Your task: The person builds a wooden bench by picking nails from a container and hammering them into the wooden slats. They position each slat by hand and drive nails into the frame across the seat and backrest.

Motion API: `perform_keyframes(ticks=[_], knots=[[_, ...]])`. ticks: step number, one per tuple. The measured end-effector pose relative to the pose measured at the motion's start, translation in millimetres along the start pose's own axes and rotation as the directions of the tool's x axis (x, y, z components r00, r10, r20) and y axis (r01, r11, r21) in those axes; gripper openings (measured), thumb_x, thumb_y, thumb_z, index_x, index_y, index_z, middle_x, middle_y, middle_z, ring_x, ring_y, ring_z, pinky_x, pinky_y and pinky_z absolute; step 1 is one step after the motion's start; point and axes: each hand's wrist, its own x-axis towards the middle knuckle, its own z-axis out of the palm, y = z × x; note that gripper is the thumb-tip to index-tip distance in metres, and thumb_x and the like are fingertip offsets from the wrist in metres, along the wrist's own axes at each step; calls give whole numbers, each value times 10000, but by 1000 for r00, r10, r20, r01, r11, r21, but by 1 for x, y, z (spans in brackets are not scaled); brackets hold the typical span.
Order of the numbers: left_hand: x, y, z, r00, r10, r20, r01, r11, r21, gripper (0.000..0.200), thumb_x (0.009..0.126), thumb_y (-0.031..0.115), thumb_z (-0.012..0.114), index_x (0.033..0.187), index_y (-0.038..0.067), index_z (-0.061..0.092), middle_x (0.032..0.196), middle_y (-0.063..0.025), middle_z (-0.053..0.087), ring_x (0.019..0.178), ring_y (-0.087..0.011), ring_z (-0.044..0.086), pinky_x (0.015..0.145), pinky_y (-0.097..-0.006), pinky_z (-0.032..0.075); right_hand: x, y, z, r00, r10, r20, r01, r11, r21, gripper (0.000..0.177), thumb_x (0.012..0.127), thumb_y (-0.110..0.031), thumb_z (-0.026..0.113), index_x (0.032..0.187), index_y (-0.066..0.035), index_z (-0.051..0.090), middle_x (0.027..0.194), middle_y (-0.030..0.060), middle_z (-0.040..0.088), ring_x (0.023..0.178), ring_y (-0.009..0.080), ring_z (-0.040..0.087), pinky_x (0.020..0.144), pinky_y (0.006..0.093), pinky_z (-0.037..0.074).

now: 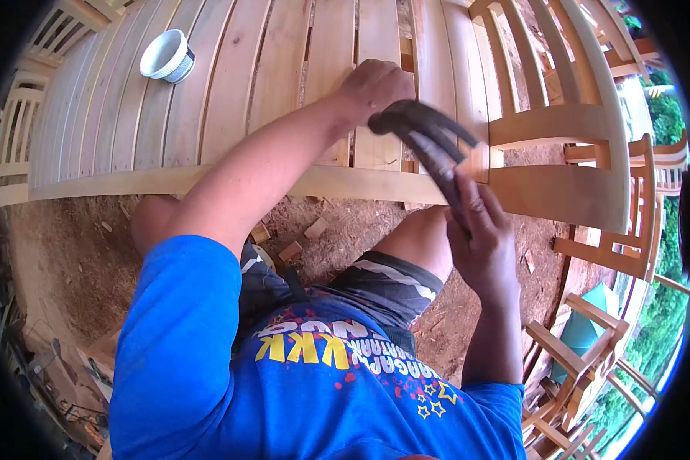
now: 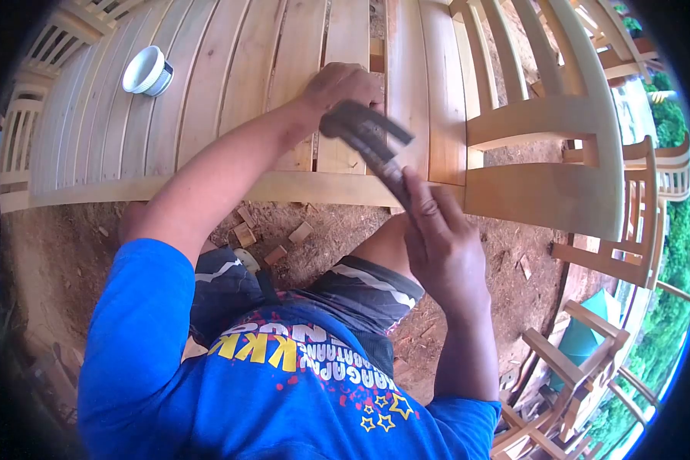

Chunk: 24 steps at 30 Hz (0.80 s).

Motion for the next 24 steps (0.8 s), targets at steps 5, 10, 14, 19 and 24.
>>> perform_keyframes(ticks=[5,10,14,19,24], knots=[[14,14,1,945,-229,235,200,970,141,255,822,325,683,818,90,781,847,-178,775,829,-399,764,785,-517,618,-13,-3,12,956,132,262,-59,961,-269,662,963,-46,667,1603,-182,562,1101,107,687,816,337,750,683,500,607],[17,18,4,948,-227,223,185,963,196,258,826,312,660,792,71,746,813,-193,752,786,-420,749,748,-532,607,-24,-5,22,976,121,180,-79,971,-224,693,929,-27,642,1602,-176,566,1045,86,662,820,342,696,704,481,598],[21,18,3,934,-245,260,193,959,209,260,824,293,647,814,66,774,835,-206,754,798,-430,749,772,-535,607,-30,-11,23,968,171,183,-119,957,-263,710,903,-25,651,1597,-153,571,1022,79,653,814,337,649,737,471,587],[25,32,-11,866,-338,368,257,933,254,277,819,280,647,836,59,814,896,-226,781,881,-427,770,850,-525,626,-37,-15,34,964,217,156,-181,960,-215,693,924,-8,651,1599,-143,564,1093,123,668,915,375,691,764,507,588],[18,16,6,925,-232,301,170,960,221,274,818,292,647,763,55,774,819,-207,755,817,-422,751,822,-541,608,-43,-39,46,944,280,175,-251,953,-169,720,936,-9,657,1634,-106,510,1104,165,676,987,390,699,802,532,589]])
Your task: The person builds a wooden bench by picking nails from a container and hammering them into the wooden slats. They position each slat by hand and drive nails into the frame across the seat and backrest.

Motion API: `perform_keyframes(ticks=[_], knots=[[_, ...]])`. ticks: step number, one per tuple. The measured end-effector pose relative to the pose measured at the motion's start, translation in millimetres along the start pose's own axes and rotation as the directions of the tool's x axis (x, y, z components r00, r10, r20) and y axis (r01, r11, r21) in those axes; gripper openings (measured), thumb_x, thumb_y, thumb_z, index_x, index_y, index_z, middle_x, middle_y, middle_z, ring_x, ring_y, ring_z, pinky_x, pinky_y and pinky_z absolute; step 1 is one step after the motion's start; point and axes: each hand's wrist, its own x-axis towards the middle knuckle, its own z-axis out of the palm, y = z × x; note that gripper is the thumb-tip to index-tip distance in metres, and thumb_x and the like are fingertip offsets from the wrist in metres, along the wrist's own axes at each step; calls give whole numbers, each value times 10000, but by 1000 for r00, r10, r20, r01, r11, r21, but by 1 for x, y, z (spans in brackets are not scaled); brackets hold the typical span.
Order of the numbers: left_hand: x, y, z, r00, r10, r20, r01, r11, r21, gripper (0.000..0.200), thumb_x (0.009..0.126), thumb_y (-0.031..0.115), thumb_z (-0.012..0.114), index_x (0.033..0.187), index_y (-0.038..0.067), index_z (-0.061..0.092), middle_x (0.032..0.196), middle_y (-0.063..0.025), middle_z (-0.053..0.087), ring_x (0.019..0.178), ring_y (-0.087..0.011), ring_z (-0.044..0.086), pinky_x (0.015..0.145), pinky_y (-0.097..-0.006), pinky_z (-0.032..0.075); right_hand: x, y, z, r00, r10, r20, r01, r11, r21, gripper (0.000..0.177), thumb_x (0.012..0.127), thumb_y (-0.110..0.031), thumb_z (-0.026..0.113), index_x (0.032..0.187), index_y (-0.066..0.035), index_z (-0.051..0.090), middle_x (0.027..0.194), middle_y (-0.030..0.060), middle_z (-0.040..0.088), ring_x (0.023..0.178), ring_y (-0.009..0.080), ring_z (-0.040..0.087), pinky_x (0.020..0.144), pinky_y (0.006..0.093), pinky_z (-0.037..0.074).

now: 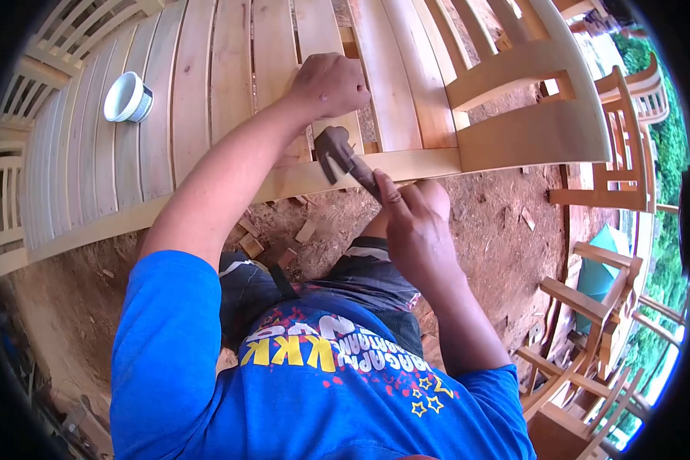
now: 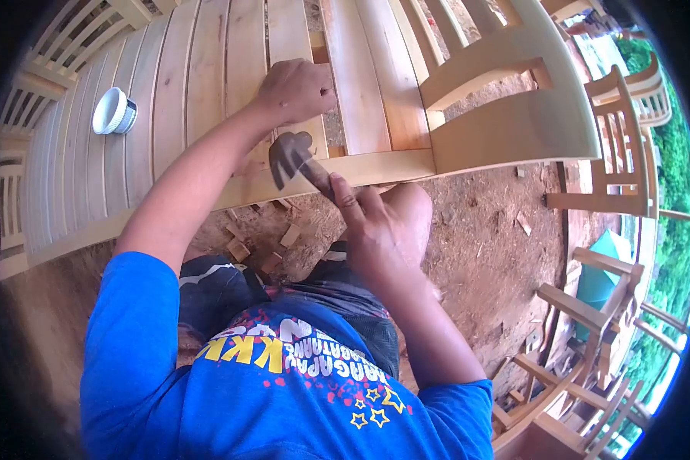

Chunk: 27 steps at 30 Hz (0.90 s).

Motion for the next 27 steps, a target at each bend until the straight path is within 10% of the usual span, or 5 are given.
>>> perform_keyframes(ticks=[13,27], knots=[[10,-10,6,973,231,24,-232,962,142,309,858,272,575,755,32,739,868,-203,753,859,-413,740,801,-562,605,-8,-89,42,992,123,-28,-87,829,553,721,979,-54,734,1638,28,452,988,253,657,844,424,695,758,458,565],[18,-9,-14,945,230,233,-274,945,177,386,902,349,556,846,75,821,908,-187,797,882,-384,780,823,-522,634,7,-95,44,994,111,14,-98,798,594,692,975,-83,723,1615,32,483,991,276,661,848,476,707,776,530,586]])
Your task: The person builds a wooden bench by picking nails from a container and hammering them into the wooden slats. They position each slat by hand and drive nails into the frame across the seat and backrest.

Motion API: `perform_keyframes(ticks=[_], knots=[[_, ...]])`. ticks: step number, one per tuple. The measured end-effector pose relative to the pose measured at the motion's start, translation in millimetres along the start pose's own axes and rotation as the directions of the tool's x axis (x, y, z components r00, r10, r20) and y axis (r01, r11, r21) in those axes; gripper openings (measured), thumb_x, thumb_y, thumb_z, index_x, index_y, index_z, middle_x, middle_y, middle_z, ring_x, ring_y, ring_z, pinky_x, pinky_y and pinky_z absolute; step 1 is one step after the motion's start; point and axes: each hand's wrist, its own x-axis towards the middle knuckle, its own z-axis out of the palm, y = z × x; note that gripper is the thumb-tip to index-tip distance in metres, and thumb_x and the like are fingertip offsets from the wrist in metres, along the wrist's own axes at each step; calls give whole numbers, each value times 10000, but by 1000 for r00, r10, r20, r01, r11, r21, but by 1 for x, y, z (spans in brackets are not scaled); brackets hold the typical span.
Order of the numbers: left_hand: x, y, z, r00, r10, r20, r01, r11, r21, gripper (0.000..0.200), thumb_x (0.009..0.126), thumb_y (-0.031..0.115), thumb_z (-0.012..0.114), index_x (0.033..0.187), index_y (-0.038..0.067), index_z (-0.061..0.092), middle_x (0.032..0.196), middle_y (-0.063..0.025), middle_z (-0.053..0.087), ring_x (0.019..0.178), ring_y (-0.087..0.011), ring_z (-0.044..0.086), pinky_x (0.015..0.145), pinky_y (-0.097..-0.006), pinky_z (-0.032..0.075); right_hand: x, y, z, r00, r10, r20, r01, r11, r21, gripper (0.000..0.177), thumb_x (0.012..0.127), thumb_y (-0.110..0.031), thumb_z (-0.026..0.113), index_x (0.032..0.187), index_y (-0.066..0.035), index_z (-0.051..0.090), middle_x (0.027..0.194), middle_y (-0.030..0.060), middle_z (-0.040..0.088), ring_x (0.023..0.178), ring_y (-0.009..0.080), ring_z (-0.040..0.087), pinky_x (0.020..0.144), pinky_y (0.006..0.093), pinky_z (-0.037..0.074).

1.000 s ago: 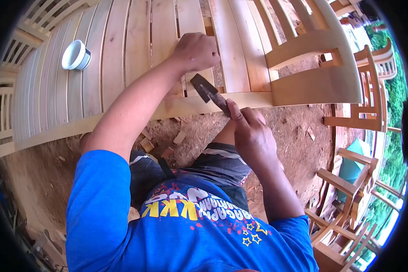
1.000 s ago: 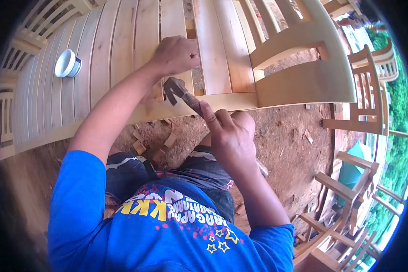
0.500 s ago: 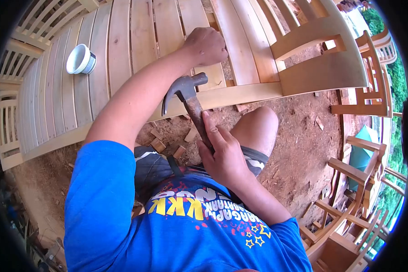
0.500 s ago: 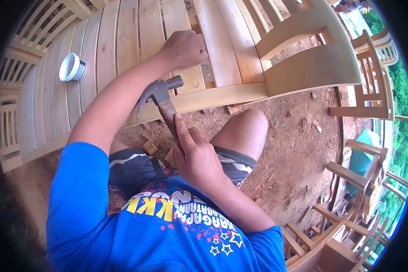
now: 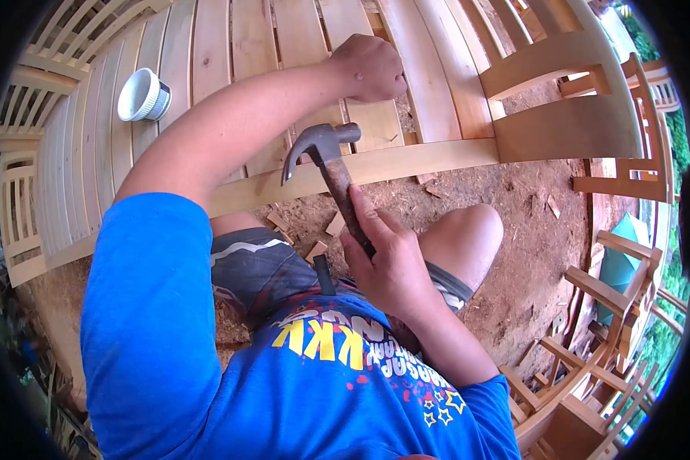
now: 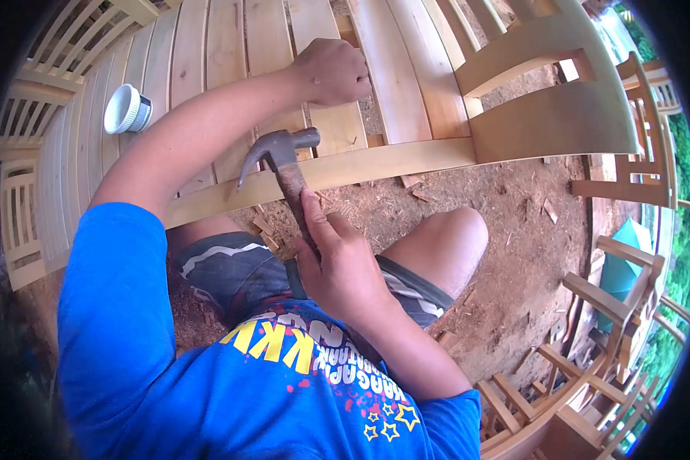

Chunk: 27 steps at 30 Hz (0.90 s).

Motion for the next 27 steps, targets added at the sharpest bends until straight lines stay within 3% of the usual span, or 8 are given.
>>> perform_keyframes(ticks=[4,10,13,19,23,24,27], knots=[[0,1,2,1000,0,-19,0,1000,2,400,908,358,554,868,70,829,939,-194,801,927,-377,783,845,-520,637,0,-8,2,998,-68,0,68,997,29,703,962,-35,744,1616,30,496,957,241,673,806,413,702,734,453,574],[-1,2,0,1000,14,0,-14,1000,22,436,923,354,532,909,34,827,949,-218,800,947,-385,784,841,-519,639,-1,-8,-6,998,65,1,-65,998,11,698,968,-24,741,1619,33,495,954,239,684,789,387,708,739,442,576],[-2,2,-4,999,18,26,-19,1000,19,452,928,352,517,929,23,827,959,-216,805,954,-383,787,832,-518,641,-1,-4,1,997,-71,-32,71,997,-6,697,968,-20,744,1617,36,497,949,234,689,790,368,709,741,432,575],[0,0,-2,998,-29,55,27,999,38,464,930,364,518,943,24,833,986,-210,810,965,-372,792,845,-520,642,-1,-4,0,999,11,-45,-11,1000,-13,692,963,-15,749,1609,41,507,967,239,699,800,360,717,745,424,577],[3,3,0,998,-34,58,34,999,6,465,930,372,525,954,28,837,990,-212,809,965,-374,792,854,-523,641,0,-11,0,998,-62,-30,64,997,50,690,960,-14,752,1604,43,510,960,240,696,801,362,717,742,424,575],[1,2,5,998,-30,-49,29,999,-19,346,861,324,587,751,50,768,805,-191,758,800,-397,747,766,-538,606,-1,-8,0,1000,-20,-23,20,1000,12,683,965,-13,747,1604,38,511,964,241,697,809,368,723,750,421,578],[1,0,9,997,-20,-80,20,1000,-7,340,860,320,588,749,55,769,795,-183,755,797,-392,745,765,-537,606,0,1,0,999,17,-37,-18,1000,-11,675,971,-17,740,1604,40,511,968,243,698,814,369,725,760,417,581]])
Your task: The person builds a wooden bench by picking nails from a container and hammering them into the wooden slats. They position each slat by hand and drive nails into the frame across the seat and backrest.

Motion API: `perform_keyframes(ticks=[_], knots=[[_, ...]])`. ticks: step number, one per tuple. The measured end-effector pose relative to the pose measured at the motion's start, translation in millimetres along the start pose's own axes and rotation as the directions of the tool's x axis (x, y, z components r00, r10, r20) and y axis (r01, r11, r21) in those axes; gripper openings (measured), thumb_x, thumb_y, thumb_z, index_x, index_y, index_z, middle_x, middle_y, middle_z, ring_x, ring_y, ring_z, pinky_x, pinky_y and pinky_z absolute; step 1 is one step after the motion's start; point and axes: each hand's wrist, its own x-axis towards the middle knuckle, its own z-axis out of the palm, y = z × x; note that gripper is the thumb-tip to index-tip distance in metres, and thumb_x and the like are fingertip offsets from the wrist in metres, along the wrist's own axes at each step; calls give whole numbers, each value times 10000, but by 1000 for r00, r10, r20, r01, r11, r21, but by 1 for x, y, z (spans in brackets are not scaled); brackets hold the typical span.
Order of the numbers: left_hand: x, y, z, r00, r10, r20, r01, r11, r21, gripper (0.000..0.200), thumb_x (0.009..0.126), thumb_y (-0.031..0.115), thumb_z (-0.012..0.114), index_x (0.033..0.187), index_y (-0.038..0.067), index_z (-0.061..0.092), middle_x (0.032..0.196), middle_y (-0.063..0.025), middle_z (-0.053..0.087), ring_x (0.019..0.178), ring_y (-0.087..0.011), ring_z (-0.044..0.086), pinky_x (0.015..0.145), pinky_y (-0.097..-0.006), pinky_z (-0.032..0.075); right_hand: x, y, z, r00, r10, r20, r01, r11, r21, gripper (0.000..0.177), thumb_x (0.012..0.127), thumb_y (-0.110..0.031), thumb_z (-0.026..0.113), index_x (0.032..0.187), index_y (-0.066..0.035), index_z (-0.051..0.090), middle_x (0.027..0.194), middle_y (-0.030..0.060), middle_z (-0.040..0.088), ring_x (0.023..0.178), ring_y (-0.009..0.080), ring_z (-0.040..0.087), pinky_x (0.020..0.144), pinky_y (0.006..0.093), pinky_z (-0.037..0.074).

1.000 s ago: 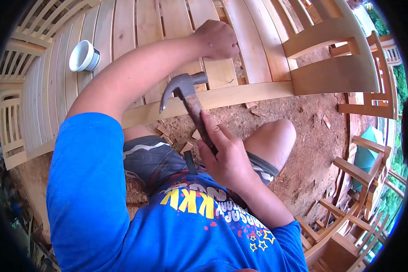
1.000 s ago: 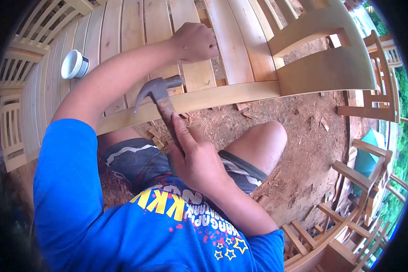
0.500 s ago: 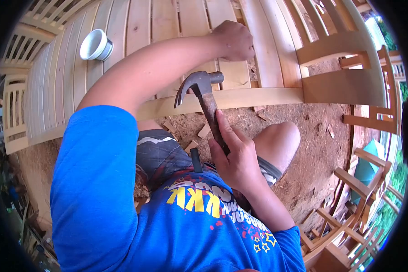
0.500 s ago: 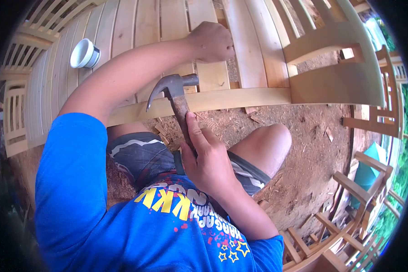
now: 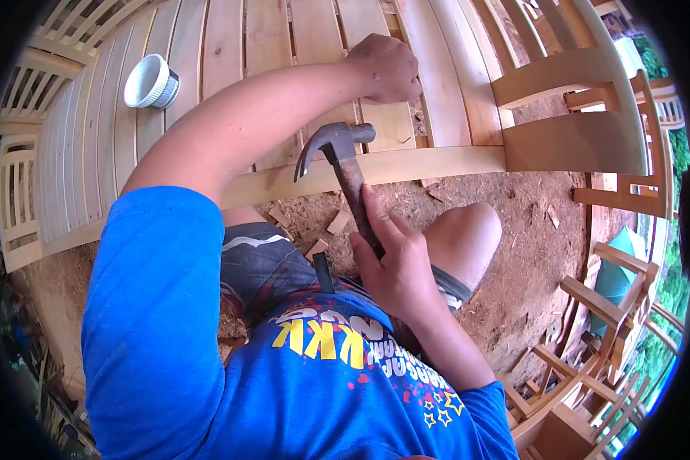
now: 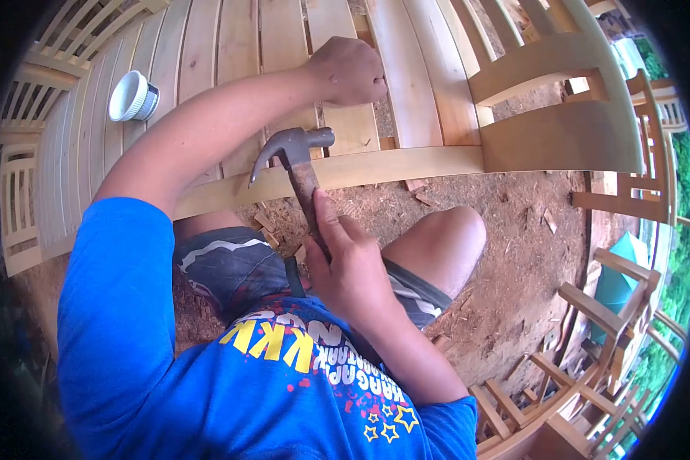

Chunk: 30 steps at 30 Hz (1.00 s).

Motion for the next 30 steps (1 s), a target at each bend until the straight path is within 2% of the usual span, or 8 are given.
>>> perform_keyframes(ticks=[3,9,12,15,18,22,24,30], knots=[[1,1,-5,994,-5,106,3,1000,21,451,931,366,529,945,34,833,978,-207,809,965,-375,791,869,-521,639,-2,-7,1,999,-35,17,35,999,-31,672,976,-27,740,1604,41,511,958,241,696,817,364,725,765,415,581],[-2,7,-17,988,-9,155,1,999,51,455,941,379,527,958,44,835,977,-197,812,971,-373,792,874,-521,639,-2,1,-6,998,40,44,-39,999,-18,689,986,-31,746,1622,37,488,962,181,712,809,319,713,774,391,587],[-2,2,-9,996,30,87,-32,999,16,464,948,397,531,963,46,835,984,-198,813,971,-372,792,875,-521,639,-5,10,-5,999,9,-45,5,957,290,698,988,-41,748,1628,31,478,1033,209,727,827,287,738,762,389,588],[-2,2,-10,996,28,84,-29,1000,7,468,955,409,539,966,49,837,1008,-191,817,979,-374,792,879,-516,638,-10,-14,-42,974,220,62,-215,792,571,797,989,-37,774,1685,19,390,1026,41,683,800,86,609,720,242,523],[-5,-8,9,989,74,-126,-80,996,-44,351,854,361,608,811,71,802,891,-193,789,876,-404,762,800,-532,617,-11,-8,-74,997,8,77,-60,701,711,701,1032,-63,701,1651,48,391,973,54,654,711,81,588,644,208,475],[-5,3,3,996,-47,-81,41,997,-72,312,846,332,627,773,62,764,863,-207,775,854,-424,755,817,-542,608,-24,13,-83,968,202,-148,-197,979,52,300,1139,-123,580,1412,2,580,834,2,601,611,66,551,538,236,458],[-8,3,4,995,-36,-94,28,996,-89,287,835,309,624,757,73,768,847,-205,766,832,-415,751,799,-538,609,-24,-19,-85,913,367,-178,-327,919,219,356,1122,-107,584,1452,27,582,856,25,607,606,73,559,532,251,457],[-8,3,5,994,-6,-108,-3,996,-91,290,826,306,621,761,71,779,821,-187,759,828,-400,751,792,-534,614,-31,-51,-99,908,111,-403,-33,980,197,558,1103,-83,608,1633,11,464,915,33,685,655,65,590,584,226,478]])
